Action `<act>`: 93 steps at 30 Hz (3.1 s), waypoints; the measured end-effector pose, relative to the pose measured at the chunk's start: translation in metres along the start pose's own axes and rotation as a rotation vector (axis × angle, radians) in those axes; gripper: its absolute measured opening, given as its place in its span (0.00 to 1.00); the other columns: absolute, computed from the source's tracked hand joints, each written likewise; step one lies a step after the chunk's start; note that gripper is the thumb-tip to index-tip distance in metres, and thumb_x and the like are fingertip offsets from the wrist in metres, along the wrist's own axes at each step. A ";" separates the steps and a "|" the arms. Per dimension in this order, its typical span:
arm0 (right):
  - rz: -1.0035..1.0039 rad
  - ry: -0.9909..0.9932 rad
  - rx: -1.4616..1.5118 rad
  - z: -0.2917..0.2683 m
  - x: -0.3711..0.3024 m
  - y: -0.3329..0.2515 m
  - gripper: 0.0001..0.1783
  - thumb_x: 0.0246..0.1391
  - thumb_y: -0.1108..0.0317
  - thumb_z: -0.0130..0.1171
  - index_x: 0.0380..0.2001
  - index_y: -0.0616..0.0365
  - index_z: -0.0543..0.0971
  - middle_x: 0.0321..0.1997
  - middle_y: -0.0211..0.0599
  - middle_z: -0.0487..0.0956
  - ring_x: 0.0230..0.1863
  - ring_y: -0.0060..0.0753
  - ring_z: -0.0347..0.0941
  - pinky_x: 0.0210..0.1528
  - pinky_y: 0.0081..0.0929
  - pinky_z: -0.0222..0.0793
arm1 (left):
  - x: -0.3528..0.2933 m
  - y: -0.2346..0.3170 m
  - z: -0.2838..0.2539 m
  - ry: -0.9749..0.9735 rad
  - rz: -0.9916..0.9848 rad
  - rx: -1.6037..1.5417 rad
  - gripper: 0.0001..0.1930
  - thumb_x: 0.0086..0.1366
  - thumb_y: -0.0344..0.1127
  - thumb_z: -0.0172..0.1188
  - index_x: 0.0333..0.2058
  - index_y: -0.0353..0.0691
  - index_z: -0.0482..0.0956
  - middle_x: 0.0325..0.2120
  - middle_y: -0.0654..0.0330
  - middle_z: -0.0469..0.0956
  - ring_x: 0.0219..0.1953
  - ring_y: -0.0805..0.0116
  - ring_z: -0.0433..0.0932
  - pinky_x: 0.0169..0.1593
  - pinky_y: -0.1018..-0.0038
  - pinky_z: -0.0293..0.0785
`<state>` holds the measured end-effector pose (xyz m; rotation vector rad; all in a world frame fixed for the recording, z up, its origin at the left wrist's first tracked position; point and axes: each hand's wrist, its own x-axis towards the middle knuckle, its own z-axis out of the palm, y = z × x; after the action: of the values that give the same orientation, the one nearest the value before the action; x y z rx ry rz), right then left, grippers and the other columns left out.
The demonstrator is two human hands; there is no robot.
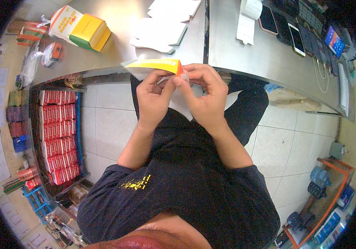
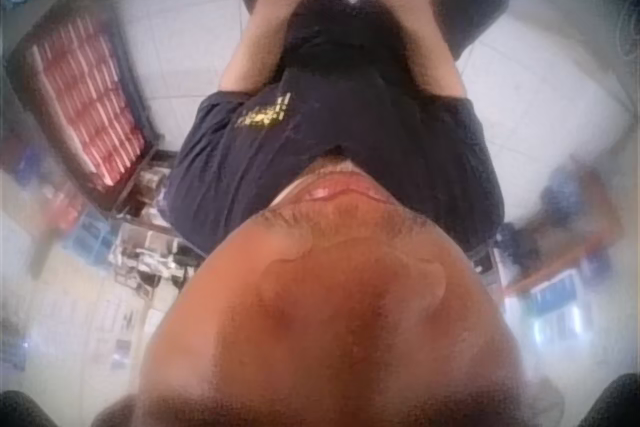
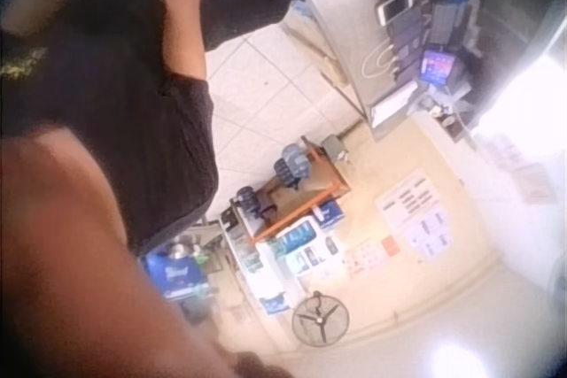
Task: The person folds flat cardboard pieces into small rectangular boxes, tucks flaps, and stacks the finished boxes on the counter. They also place a plastic-wrapped item into a bag and hand it through a service window.
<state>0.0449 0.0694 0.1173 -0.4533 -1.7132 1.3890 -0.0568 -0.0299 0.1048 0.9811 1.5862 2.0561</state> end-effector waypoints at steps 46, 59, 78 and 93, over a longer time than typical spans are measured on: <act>-0.262 -0.051 -0.448 -0.015 0.015 -0.035 0.06 0.56 0.78 0.70 0.37 0.67 0.85 0.40 0.44 0.86 0.40 0.33 0.84 0.46 0.26 0.76 | 0.012 0.023 0.004 0.073 0.027 -0.080 0.14 0.66 0.21 0.68 0.50 0.28 0.83 0.44 0.54 0.84 0.42 0.74 0.83 0.44 0.79 0.81; 0.212 -0.147 0.321 -0.014 0.014 0.003 0.09 0.66 0.75 0.62 0.46 0.68 0.79 0.42 0.38 0.85 0.41 0.23 0.82 0.45 0.22 0.79 | 0.014 0.021 -0.003 -0.042 -0.095 -0.203 0.15 0.67 0.23 0.67 0.51 0.27 0.81 0.44 0.52 0.85 0.44 0.72 0.83 0.46 0.76 0.82; 0.248 -0.054 -0.073 0.006 0.001 0.003 0.12 0.60 0.70 0.71 0.41 0.66 0.82 0.33 0.33 0.85 0.31 0.16 0.77 0.34 0.17 0.73 | 0.011 0.010 0.000 0.135 0.091 0.183 0.08 0.65 0.21 0.66 0.38 0.33 0.75 0.33 0.61 0.77 0.37 0.79 0.79 0.37 0.79 0.80; 0.261 0.051 -0.233 -0.010 0.000 0.036 0.14 0.70 0.69 0.51 0.48 0.70 0.78 0.47 0.53 0.82 0.47 0.45 0.81 0.51 0.36 0.75 | -0.027 -0.041 -0.019 0.363 -0.015 0.440 0.32 0.64 0.26 0.71 0.57 0.42 0.57 0.52 0.53 0.68 0.54 0.68 0.73 0.46 0.74 0.79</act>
<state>0.0448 0.0865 0.0844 -0.8607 -1.8316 1.3473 -0.0563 -0.0484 0.0556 0.7468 2.2955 1.9984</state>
